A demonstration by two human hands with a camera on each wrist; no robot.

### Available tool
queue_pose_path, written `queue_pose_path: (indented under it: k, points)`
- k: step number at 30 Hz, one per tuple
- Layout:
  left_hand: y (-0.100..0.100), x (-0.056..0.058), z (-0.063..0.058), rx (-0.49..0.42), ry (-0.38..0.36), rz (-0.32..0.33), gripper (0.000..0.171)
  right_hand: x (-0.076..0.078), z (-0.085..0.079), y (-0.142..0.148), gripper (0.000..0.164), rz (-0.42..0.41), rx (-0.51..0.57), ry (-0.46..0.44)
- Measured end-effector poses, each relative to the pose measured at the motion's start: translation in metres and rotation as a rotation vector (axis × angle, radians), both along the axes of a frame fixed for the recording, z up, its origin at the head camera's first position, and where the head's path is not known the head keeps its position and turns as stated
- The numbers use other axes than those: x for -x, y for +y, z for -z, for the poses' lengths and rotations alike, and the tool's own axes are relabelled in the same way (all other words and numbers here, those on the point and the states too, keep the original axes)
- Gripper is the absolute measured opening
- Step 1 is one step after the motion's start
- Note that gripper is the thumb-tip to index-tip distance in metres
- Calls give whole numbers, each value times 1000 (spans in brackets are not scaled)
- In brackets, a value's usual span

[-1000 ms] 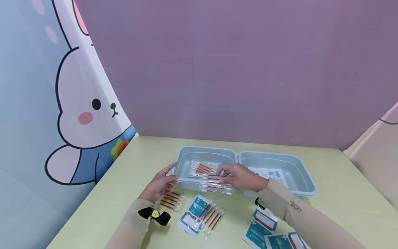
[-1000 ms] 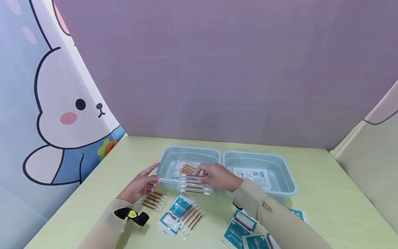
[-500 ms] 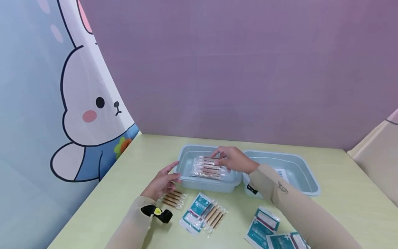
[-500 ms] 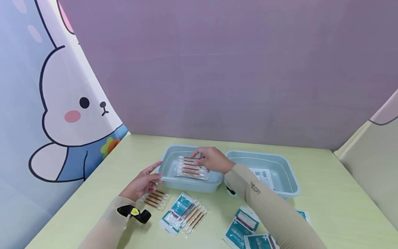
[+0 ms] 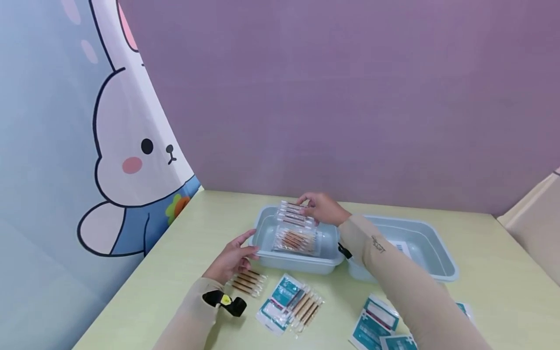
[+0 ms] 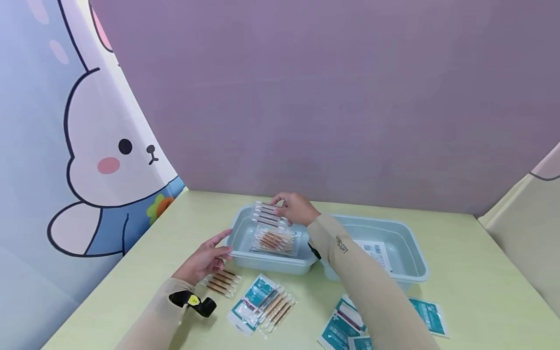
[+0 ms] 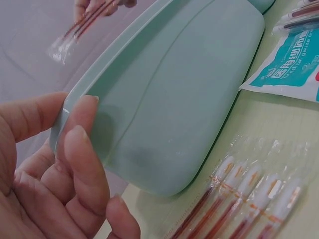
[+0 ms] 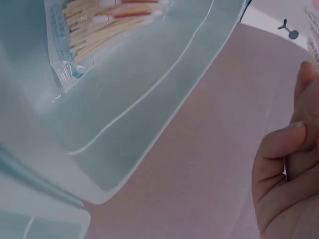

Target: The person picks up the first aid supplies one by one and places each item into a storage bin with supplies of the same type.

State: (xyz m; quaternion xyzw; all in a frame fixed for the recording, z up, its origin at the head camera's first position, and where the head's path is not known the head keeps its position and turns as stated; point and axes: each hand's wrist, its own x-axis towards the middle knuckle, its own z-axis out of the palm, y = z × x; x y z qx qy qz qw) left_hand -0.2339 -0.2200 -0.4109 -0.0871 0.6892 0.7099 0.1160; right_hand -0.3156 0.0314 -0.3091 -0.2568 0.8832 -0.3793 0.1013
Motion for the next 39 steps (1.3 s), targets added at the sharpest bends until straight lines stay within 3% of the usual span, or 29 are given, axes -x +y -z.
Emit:
queue_pose_path:
  k: [5, 16, 29, 39]
  points:
    - [0, 1, 3, 2, -2, 0, 57, 14, 5, -1, 21, 28, -24, -10]
    - [2, -1, -3, -10, 23, 21, 58, 31, 15, -11, 17, 200, -229, -78]
    - [3, -1, -4, -26, 33, 48, 58, 37, 32, -10, 16, 239, -269, -175]
    - [2, -4, -3, 13, 23, 11, 57, 36, 38, -15, 17, 256, -292, -214]
